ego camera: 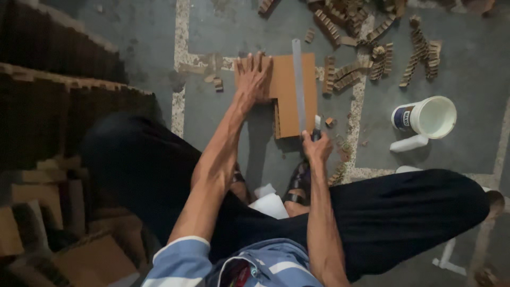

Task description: The person sits on the floor and uses a utility knife and a metal ruler to cut rectangular pieces of corrugated cardboard. They repeatedly score the cardboard along the ruler's edge, snap the pieces apart, and stack the cut sections.

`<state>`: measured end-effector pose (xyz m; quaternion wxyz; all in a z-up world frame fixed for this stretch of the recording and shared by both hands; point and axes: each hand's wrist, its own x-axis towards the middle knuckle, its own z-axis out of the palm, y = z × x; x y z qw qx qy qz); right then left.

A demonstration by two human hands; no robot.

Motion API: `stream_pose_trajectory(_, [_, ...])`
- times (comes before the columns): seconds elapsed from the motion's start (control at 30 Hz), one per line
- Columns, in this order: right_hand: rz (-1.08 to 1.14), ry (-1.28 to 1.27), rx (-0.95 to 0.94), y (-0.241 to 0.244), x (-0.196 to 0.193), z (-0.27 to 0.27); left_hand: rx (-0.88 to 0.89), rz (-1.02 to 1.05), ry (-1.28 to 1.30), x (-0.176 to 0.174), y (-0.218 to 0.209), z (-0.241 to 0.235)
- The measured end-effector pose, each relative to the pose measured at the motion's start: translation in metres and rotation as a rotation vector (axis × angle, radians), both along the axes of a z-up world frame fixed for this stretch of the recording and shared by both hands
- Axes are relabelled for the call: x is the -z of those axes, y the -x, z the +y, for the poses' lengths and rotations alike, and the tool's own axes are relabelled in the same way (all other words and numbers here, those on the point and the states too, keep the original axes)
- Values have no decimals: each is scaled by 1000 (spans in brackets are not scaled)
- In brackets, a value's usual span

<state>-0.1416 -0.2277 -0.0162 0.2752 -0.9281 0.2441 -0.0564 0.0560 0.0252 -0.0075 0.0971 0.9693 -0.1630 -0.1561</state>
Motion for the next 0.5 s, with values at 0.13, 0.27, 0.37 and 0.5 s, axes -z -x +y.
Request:
stream_pose_trajectory(0.13, [131,-386,160,0,1,2,-72,-35,137,-17,6,5])
stream_pose_trajectory(0.27, [4,-700,279,4,-19,1,-268,-98,194,-44,31,4])
stream_pose_trajectory(0.37, [-96,-879,316,3,-33,0,-505,-298,212,-63,65,-14])
stream_pose_trajectory(0.5, [-186,-915,311,-9,-20,17,-906,-42,304,-80,110,-38])
